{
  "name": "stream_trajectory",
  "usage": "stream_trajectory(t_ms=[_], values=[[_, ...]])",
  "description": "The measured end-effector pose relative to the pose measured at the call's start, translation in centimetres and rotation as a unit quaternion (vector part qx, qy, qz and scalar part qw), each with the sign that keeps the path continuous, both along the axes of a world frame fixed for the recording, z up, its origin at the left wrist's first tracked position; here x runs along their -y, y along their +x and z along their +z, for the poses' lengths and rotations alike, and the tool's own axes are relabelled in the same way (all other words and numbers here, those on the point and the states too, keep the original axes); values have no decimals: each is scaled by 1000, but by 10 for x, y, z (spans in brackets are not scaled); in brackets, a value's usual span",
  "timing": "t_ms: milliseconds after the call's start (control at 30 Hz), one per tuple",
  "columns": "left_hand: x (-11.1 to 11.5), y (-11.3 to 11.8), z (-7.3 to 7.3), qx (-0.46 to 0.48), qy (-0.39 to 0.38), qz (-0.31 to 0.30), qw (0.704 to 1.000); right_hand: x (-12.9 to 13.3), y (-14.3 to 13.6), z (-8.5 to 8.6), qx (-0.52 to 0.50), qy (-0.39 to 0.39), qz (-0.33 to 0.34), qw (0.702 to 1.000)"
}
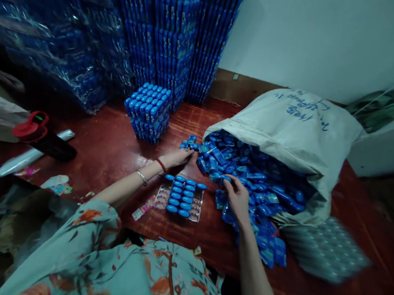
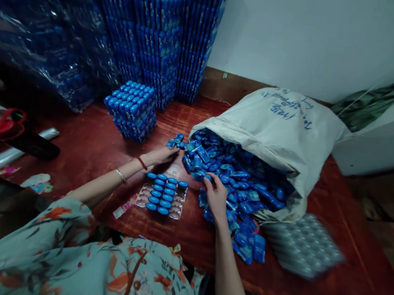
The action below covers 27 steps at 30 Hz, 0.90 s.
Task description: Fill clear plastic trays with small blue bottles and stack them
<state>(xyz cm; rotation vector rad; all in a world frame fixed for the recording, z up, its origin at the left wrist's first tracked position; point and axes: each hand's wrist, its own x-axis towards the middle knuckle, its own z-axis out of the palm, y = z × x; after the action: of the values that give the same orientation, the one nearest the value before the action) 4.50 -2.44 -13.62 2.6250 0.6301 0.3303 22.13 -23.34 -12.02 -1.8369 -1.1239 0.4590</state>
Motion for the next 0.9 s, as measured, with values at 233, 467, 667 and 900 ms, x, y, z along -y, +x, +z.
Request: stream_trajectory(t_ms=[233, 467, 667, 900], values=[[37, -108, 23, 200, -96, 211, 952, 56, -32, -17, -42, 22, 24, 999], [111, -155, 20, 260, -103, 274, 920, 34, -41, -27, 214, 33, 201, 955], [125, -135, -1, 233, -22, 172, 957, 17, -37, 1, 419, -68, 283, 860], [105, -125, -4, 116, 22, 51, 992, 2, -48, 11, 439, -115, 336, 825]])
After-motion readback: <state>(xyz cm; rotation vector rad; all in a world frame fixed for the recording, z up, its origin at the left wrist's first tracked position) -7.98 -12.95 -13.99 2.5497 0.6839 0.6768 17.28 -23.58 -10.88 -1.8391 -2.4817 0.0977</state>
